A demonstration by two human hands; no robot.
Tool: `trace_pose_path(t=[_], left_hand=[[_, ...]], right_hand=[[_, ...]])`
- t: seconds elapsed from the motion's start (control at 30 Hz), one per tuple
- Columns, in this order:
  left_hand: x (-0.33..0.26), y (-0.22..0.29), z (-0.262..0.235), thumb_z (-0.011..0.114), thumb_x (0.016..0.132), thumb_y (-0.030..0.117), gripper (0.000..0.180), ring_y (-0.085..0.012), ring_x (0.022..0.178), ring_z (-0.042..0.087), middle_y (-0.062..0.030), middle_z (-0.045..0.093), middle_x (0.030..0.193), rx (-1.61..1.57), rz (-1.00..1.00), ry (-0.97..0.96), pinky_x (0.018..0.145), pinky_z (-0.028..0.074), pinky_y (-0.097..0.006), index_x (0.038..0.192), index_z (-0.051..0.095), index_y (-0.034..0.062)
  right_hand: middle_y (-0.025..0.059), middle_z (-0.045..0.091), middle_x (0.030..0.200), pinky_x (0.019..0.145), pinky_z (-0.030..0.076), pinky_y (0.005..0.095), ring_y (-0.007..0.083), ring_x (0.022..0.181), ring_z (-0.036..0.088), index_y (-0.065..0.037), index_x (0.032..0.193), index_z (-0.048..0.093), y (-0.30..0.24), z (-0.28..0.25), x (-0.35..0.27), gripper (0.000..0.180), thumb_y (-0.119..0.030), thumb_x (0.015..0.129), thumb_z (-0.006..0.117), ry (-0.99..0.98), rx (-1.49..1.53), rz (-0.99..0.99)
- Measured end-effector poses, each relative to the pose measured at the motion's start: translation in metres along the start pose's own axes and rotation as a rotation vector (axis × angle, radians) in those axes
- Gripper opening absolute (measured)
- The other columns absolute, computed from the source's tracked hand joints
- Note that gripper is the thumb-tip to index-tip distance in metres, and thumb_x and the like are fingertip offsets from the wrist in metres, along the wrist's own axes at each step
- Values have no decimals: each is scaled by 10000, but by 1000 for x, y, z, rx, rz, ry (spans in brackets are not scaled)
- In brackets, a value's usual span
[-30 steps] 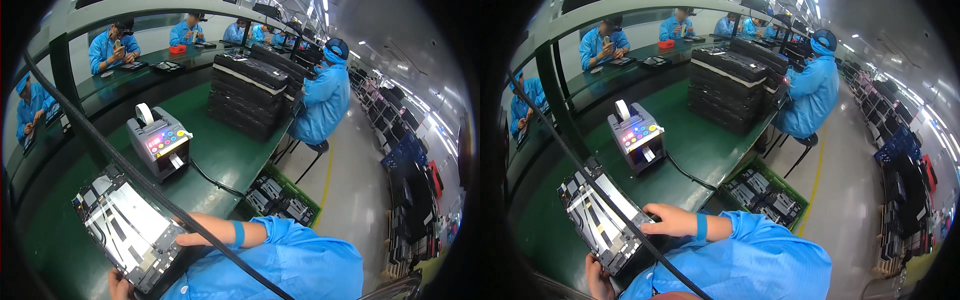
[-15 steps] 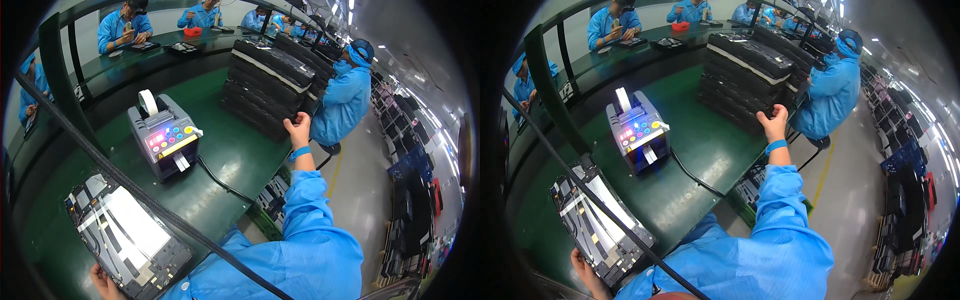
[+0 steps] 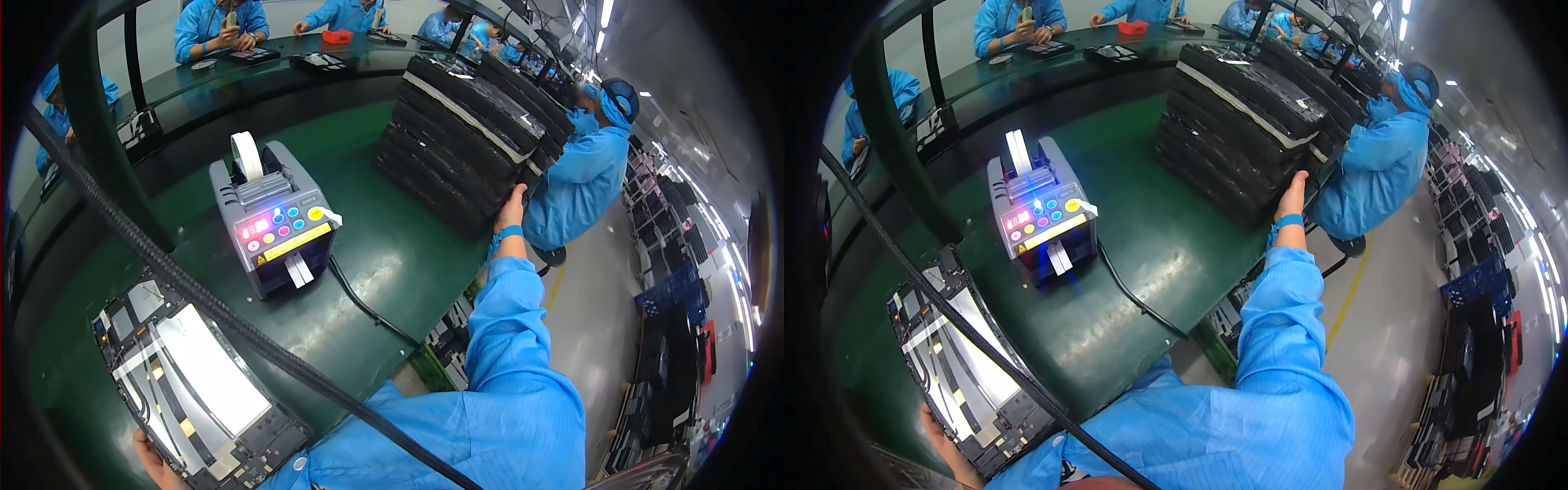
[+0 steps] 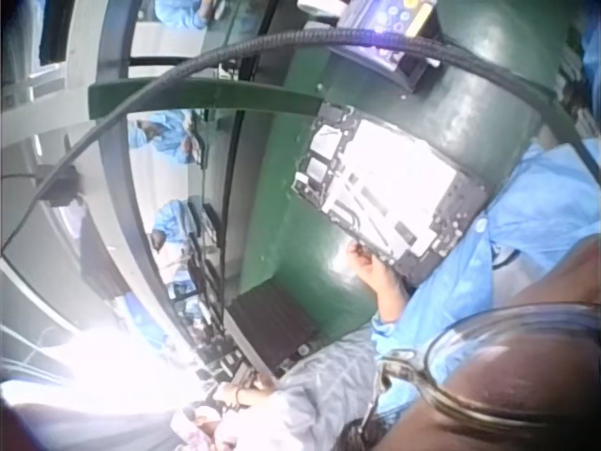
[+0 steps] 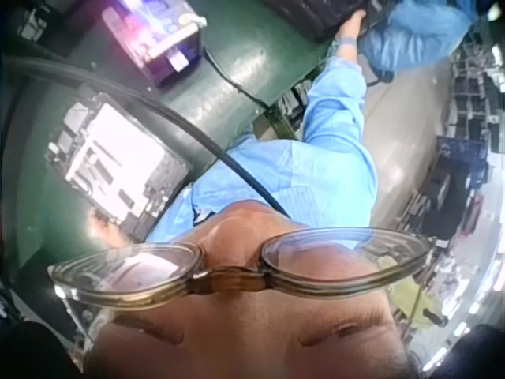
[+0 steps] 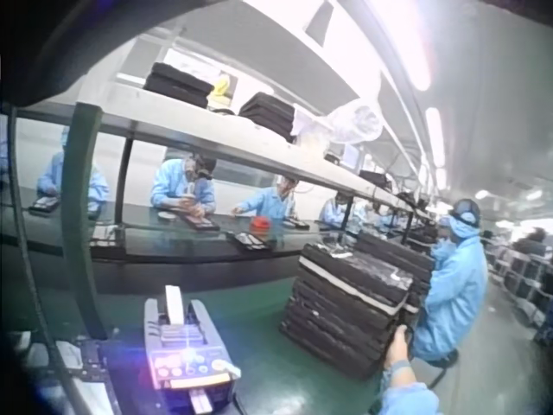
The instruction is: The person applies white adhesive strips to the internal components of a disassembled electronic device, likely a laptop. They repeatedly peel backing layers from the strips and press them onto specific areas of the device's chassis. The person handles multiple units sequentially, placing finished units into a stack.
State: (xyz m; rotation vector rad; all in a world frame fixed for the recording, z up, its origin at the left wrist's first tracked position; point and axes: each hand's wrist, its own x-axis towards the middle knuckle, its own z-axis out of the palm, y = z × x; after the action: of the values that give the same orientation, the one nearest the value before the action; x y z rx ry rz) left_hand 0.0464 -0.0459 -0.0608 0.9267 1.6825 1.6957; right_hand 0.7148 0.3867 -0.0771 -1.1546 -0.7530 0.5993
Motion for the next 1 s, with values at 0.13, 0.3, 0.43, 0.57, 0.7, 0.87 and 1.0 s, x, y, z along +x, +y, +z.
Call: trace_pose_path(t=[0.13,0.3,0.43,0.57,0.7,0.87,1.0], left_hand=[[-3,-1,-2,618,809,91,332,-100,907,519,-7,531,999,-13,9,25,833,423,-236,1112,492,38],[-1,1,5,621,809,107,358,-106,901,527,-15,535,989,-42,-14,42,816,427,-236,1129,479,31],[4,-10,-14,646,804,122,350,-100,886,525,-18,537,969,9,-35,-8,797,427,-233,1091,466,37],[15,-30,-24,650,818,106,296,-83,833,513,-8,538,926,-9,-5,-8,765,416,-218,1030,449,52],[21,-44,-32,644,825,95,282,-83,825,521,-7,543,916,79,36,-5,754,420,-216,1023,448,52],[21,-35,-27,641,822,80,272,-84,832,527,-3,549,895,42,1,-2,747,430,-219,1013,449,55],[21,-32,-24,638,819,81,265,-84,831,527,-2,550,894,33,-14,0,744,432,-219,1004,450,54]], right_hand=[[110,625,1156,963,417,366,257,1073,571,-51,1198,580,-19,0,-20,736,-682,884,367,86,-60,131],[78,593,1238,964,421,394,277,1112,546,-73,1210,571,-5,15,-27,489,-462,942,447,-121,343,401],[73,598,1235,960,426,397,282,1101,555,-76,1217,568,-8,25,-18,408,-364,942,481,-5,354,688],[77,599,1232,956,428,395,282,1097,557,-75,1217,567,-6,17,-21,402,-355,941,480,-23,343,722],[80,600,1229,953,430,394,283,1094,558,-75,1217,566,-5,15,-28,396,-346,941,480,-32,342,743],[84,602,1225,948,433,392,283,1090,561,-74,1217,565,-5,18,-33,389,-334,941,479,-55,360,770],[87,603,1221,945,435,390,283,1087,562,-74,1216,564,1,28,-43,383,-325,940,479,-91,386,777]])
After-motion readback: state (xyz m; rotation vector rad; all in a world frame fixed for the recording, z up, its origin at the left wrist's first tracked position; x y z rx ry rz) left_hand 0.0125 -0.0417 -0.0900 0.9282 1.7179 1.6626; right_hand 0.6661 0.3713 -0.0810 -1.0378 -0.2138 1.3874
